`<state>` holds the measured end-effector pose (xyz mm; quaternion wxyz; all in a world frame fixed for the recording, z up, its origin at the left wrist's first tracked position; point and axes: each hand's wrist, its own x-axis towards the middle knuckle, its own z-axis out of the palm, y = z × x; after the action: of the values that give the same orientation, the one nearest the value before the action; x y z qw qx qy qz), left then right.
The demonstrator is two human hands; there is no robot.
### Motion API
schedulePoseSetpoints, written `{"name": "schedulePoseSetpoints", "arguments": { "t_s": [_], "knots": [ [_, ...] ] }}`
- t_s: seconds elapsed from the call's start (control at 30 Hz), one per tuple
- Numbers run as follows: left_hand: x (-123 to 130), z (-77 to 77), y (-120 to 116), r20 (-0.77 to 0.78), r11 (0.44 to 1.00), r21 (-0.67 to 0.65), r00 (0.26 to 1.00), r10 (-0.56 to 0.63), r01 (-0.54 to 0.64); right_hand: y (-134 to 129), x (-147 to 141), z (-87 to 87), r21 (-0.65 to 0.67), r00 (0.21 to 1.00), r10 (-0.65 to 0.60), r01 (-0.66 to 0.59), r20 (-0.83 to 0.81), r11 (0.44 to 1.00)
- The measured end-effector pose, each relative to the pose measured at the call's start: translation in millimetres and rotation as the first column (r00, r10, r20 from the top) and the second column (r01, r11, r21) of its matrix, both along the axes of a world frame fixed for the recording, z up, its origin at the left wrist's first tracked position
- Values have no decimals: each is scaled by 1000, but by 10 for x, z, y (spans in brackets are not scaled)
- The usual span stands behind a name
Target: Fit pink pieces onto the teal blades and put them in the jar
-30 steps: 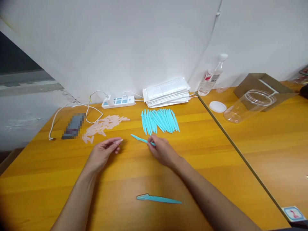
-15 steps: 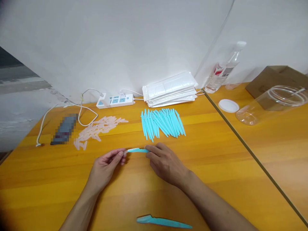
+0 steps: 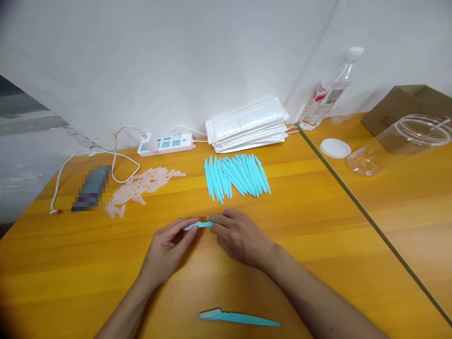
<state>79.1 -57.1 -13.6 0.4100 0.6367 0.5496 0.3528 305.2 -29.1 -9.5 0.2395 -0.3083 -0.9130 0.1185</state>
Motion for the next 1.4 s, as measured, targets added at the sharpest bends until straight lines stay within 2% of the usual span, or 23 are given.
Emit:
{"name": "schedulePoseSetpoints", "arguments": {
  "t_s": [0.1,0.2,0.37,0.43,0.47,0.5,0.57,0.63,0.67,0.77,0.87,0.97,1.07,1.17,1.23,1.3,1.4],
  "knots": [
    [10,-49,26,-214,974,179,972,-98,137,26,49,-40,-43,1000,2,-1,15,999],
    [0,-73,52,-352,944,263,931,-98,199,25,99,-89,-95,1000,-14,14,0,995],
    [-26,-57,31,-386,931,281,915,-114,235,-5,171,-32,-205,996,-29,11,-82,979],
    [-36,-76,22,-377,926,297,920,-110,232,40,217,2,-212,981,-134,103,-138,972],
    [-39,-92,20,-373,924,307,922,-106,230,87,242,12,-197,961,-228,195,-157,961],
    [-40,-110,20,-370,921,316,924,-101,227,151,264,17,-171,926,-340,312,-165,935],
    [-38,-137,22,-356,918,333,930,-91,217,320,287,17,-108,822,-556,546,-120,831],
    [-44,-146,27,-318,919,340,944,-90,202,510,270,17,-61,731,-682,682,18,729],
    [-57,-141,32,-290,921,343,953,-84,186,598,248,21,-53,699,-707,714,106,698],
    [-170,-105,71,-218,931,354,976,-4,83,796,162,41,-96,640,-699,755,318,648],
    [-424,-57,148,-205,923,379,966,155,-68,888,114,64,-149,615,-699,780,365,608],
    [-794,-25,217,-214,883,418,922,324,-213,899,136,100,-180,605,-713,792,354,583],
    [-1178,-12,228,-289,836,438,828,480,-332,815,181,160,-182,624,-746,781,232,597],
    [-1434,-6,211,-511,819,468,655,557,-331,625,183,207,-233,693,-721,698,-22,678],
    [-1494,-8,229,-632,839,479,561,534,-259,476,146,206,-353,729,-672,599,-133,719],
    [-1484,-13,290,-707,868,474,523,476,-149,346,92,179,-467,746,-638,503,-191,728],
    [-1411,-7,434,-801,903,428,473,367,25,225,15,123,-519,763,-610,439,-216,733]
  ]
}}
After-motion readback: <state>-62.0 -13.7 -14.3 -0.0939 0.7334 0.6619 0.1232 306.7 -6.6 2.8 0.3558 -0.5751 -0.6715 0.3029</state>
